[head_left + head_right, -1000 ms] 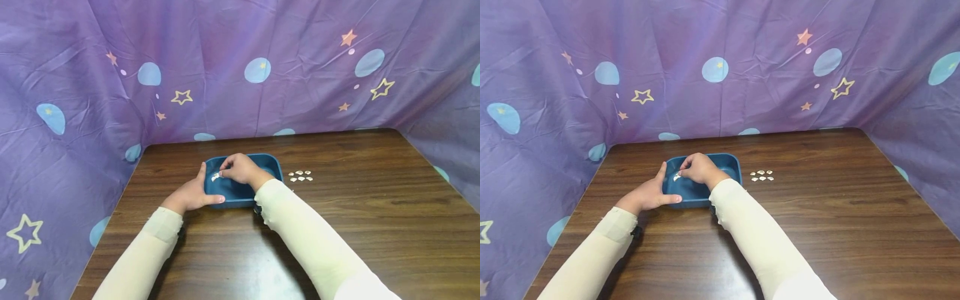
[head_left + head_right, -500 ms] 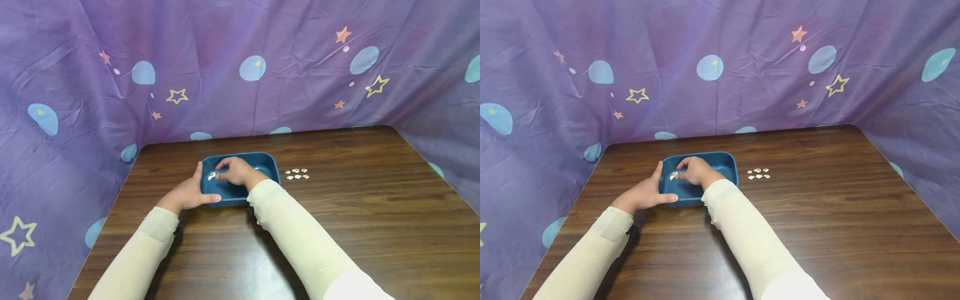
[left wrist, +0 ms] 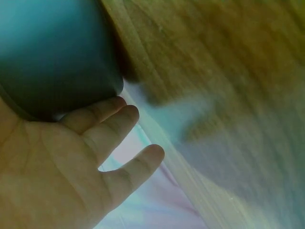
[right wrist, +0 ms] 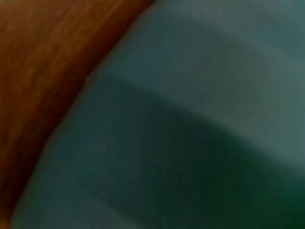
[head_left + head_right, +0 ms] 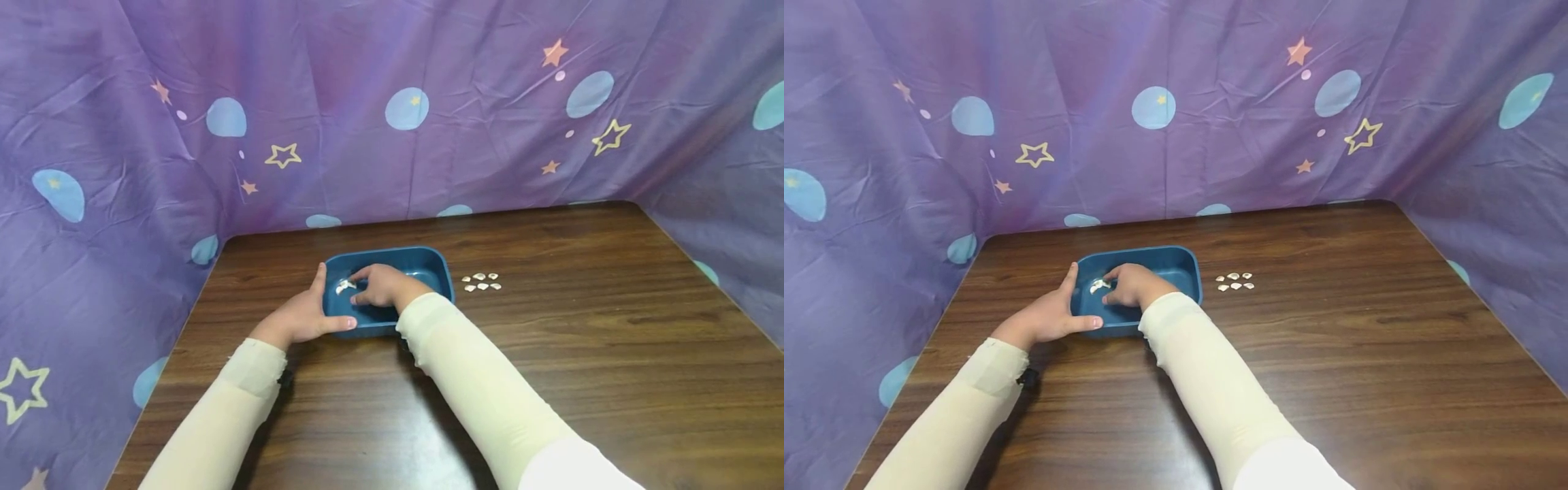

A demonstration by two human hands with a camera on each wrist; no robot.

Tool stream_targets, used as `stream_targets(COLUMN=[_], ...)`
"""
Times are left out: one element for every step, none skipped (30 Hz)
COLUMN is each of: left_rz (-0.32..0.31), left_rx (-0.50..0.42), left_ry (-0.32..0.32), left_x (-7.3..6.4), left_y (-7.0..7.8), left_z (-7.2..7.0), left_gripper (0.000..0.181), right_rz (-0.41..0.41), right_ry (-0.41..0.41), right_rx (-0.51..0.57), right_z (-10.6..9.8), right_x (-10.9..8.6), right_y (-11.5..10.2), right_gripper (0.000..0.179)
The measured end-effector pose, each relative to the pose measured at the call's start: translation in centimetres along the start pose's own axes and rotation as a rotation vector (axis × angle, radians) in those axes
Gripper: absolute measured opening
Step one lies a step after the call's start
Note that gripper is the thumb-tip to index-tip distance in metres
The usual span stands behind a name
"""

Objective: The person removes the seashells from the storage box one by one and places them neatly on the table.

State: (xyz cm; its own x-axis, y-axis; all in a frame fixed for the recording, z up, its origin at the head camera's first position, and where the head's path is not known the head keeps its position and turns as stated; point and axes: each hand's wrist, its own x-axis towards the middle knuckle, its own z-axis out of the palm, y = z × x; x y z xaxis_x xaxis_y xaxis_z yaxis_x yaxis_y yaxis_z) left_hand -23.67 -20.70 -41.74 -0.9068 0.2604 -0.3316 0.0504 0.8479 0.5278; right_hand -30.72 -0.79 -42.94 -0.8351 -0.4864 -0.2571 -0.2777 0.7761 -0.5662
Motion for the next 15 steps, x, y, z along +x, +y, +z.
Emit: stream_targets(left_rz=[0.001,0.002,0.003,0.002,0.003,0.004,0.004,0.003,0.003,0.003,0.002,-0.001,-0.003,-0.005,-0.005], left_rx=[0.001,0.003,0.005,0.005,0.003,0.002,0.003,0.003,0.004,0.004,0.002,0.001,0.001,0.001,0.001], left_ry=[-0.001,-0.001,0.001,0.003,0.005,0.008,0.009,0.011,0.01,0.011,0.01,0.008,0.007,0.006,0.005], left_x=[0.0,0.01,0.03,0.04,0.1,0.13,0.14,0.16,0.18,0.2,0.2,0.18,0.16,0.14,0.13], left_y=[0.02,0.02,0.02,0.01,-0.01,-0.04,-0.07,-0.09,-0.11,-0.11,-0.1,-0.09,-0.08,-0.06,-0.04], left_z=[-0.02,-0.02,-0.01,0.0,0.02,0.03,0.04,0.06,0.07,0.07,0.06,0.06,0.05,0.05,0.04], left_gripper=[0.134,0.134,0.134,0.134,0.134,0.134,0.134,0.134,0.134,0.134,0.134,0.135,0.135,0.135,0.135], right_rz=[0.002,0.003,0.005,0.003,0.001,0.0,-0.003,-0.007,-0.012,-0.019,-0.025,-0.033,-0.041,-0.047,-0.051], right_ry=[0.001,0.005,0.01,0.017,0.026,0.036,0.047,0.057,0.065,0.072,0.078,0.081,0.083,0.084,0.083], right_rx=[0.003,0.008,0.009,0.012,0.014,0.016,0.015,0.011,0.004,-0.003,-0.013,-0.025,-0.035,-0.042,-0.047], right_z=[0.02,0.04,0.03,0.03,0.02,-0.03,-0.04,-0.06,-0.07,-0.08,-0.1,-0.11,-0.11,-0.11,-0.1], right_x=[0.01,0.02,0.0,-0.01,-0.01,-0.04,-0.09,-0.13,-0.17,-0.21,-0.26,-0.34,-0.37,-0.41,-0.45], right_y=[0.04,0.06,0.09,0.1,0.12,0.11,0.08,0.06,0.05,0.03,0.02,0.0,0.0,0.0,0.0], right_gripper=[0.053,0.05,0.048,0.044,0.04,0.035,0.029,0.024,0.019,0.014,0.01,0.008,0.008,0.008,0.009])
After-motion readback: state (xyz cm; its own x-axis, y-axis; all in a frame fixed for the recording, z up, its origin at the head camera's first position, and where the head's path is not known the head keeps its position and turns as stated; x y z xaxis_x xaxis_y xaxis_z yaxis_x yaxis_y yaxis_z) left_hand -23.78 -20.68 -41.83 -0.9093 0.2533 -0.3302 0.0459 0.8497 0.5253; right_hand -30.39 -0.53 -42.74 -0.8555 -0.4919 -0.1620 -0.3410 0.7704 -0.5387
